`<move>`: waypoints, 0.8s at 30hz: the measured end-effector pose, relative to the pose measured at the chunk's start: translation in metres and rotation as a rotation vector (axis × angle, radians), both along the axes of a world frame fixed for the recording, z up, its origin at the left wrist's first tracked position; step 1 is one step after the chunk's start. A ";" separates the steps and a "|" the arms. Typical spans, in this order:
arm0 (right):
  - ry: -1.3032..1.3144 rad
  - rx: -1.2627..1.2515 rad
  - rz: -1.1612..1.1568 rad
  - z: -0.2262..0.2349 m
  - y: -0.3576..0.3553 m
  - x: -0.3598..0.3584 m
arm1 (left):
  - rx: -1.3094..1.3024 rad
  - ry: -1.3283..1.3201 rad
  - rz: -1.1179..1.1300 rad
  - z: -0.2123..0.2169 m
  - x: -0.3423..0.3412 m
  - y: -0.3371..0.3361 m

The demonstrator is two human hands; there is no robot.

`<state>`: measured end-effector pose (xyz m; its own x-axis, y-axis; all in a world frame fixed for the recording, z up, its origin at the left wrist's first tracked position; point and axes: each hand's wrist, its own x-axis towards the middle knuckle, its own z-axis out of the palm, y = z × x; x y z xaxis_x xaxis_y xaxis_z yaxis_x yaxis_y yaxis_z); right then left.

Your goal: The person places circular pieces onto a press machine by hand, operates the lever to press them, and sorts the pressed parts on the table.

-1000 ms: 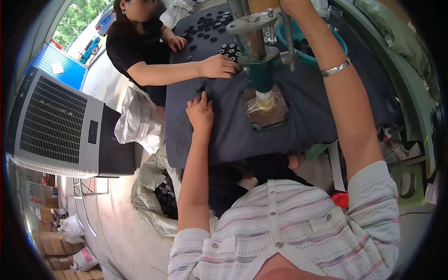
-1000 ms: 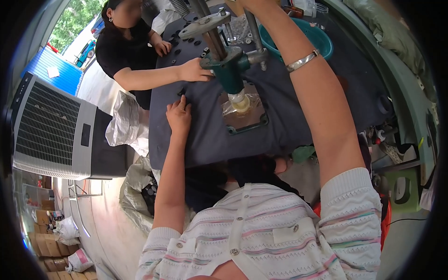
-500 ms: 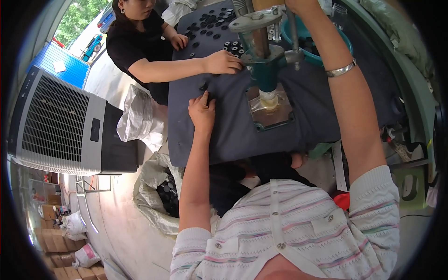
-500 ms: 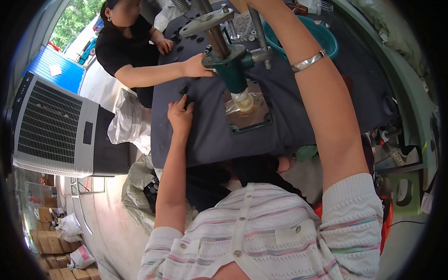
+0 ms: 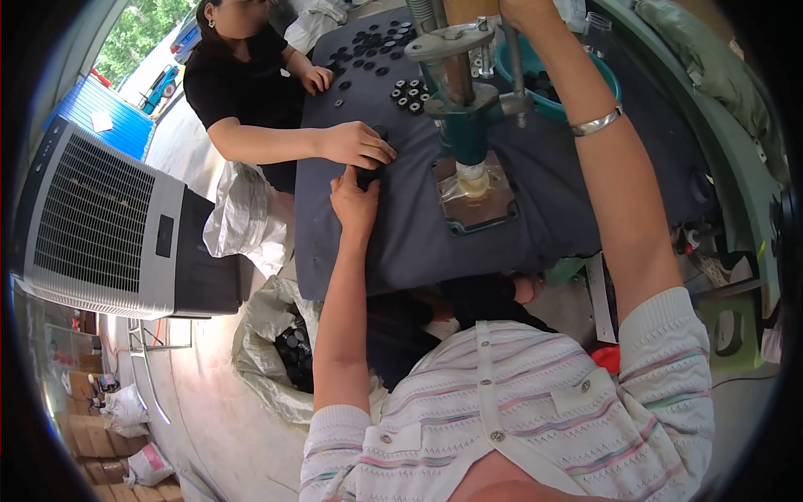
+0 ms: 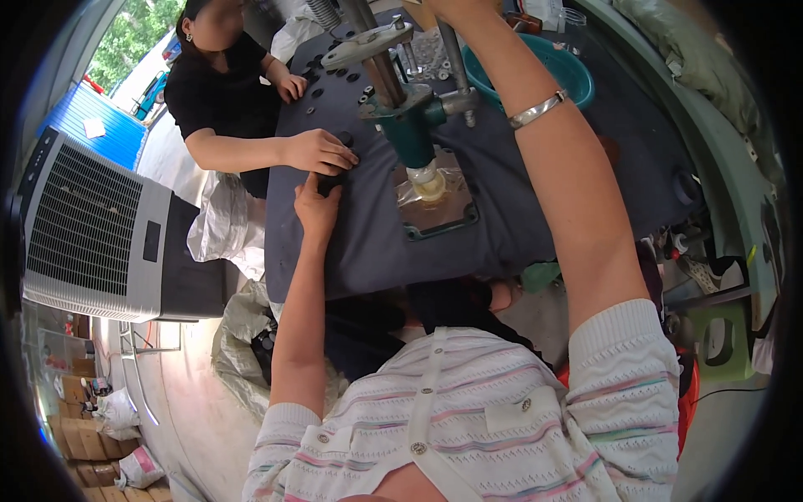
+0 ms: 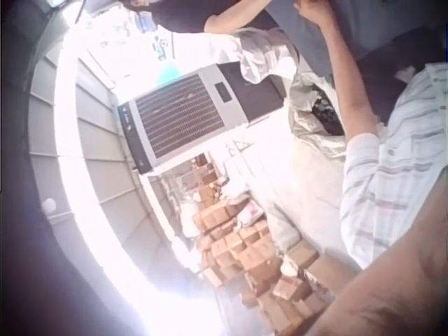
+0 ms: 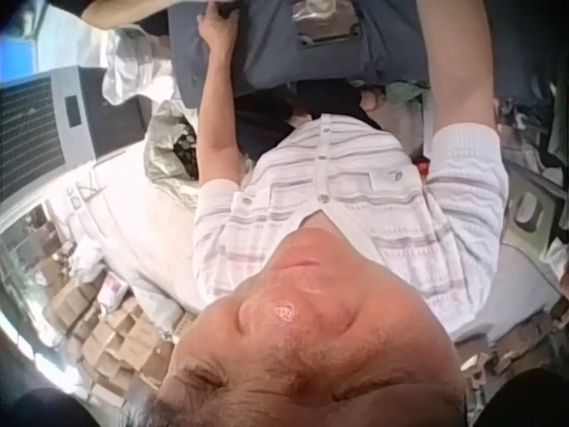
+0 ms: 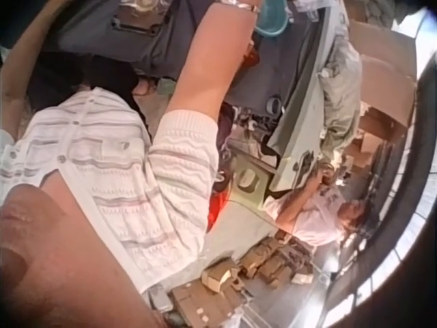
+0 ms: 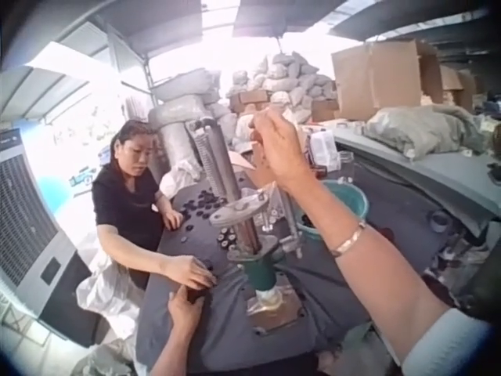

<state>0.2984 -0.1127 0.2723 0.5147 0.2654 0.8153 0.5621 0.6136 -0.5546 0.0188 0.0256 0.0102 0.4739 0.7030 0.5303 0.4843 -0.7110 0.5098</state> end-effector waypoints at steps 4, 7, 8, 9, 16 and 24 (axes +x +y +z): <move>-0.031 0.031 -0.020 0.002 0.003 0.001 | 0.017 0.022 0.035 -0.003 0.005 0.004; -0.002 -0.002 -0.023 0.002 0.001 0.001 | -0.007 0.028 0.055 -0.005 0.007 0.007; -0.002 0.010 -0.021 0.002 0.003 0.003 | -0.007 0.028 0.054 -0.006 0.007 0.007; -0.003 0.023 -0.021 0.002 0.004 0.004 | -0.023 0.016 0.057 -0.005 0.008 0.006; -0.032 0.055 -0.018 -0.001 0.005 0.009 | -0.130 -0.083 0.057 0.000 0.006 0.002; 0.013 -0.070 -0.199 0.006 -0.012 -0.007 | -0.129 -0.203 -0.263 0.040 0.016 -0.069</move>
